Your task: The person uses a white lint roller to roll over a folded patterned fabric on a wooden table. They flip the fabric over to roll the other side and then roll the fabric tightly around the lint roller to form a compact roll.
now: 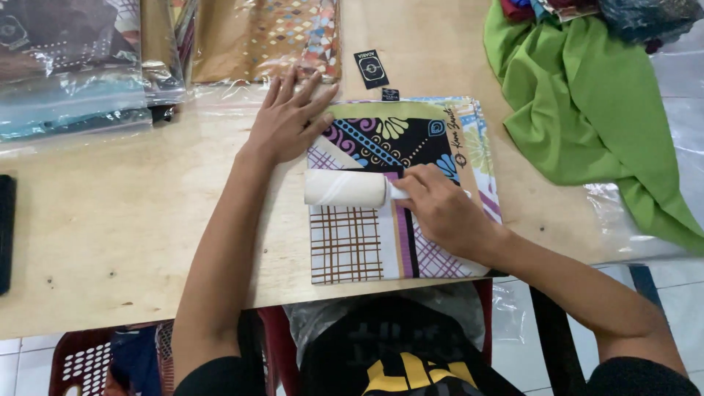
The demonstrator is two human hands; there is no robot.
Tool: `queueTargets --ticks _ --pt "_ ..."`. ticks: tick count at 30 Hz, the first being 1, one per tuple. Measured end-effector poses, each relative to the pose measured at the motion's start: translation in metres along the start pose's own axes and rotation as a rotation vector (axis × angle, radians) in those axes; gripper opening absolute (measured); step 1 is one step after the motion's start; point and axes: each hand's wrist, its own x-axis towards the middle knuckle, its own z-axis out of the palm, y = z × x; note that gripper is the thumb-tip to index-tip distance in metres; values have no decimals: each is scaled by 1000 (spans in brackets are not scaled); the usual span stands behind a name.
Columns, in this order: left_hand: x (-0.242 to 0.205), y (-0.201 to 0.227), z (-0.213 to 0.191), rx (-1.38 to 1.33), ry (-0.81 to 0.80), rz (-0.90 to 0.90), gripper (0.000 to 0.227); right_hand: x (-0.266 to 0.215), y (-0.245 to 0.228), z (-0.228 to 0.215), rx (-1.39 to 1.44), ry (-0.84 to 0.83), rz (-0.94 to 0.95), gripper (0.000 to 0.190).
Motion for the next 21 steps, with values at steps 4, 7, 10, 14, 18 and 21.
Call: queueTargets --ticks 4,7,10,14,18,21 --pt "2 -1 0 22 -62 -38 62 4 -2 19 -8 -46 -7 24" --pt "2 0 0 25 -80 -39 65 -28 -10 15 64 -66 -123 25" --pt "1 -3 2 25 -61 -25 63 -65 -15 13 165 -205 -143 41" --pt "0 -2 5 13 -42 -21 63 -72 -12 -9 384 -337 -213 23" --pt "-3 -2 9 54 156 122 50 -61 28 -8 203 -148 -11 26" --pt "-3 15 -1 42 328 288 41 -47 70 -7 46 15 141 27"
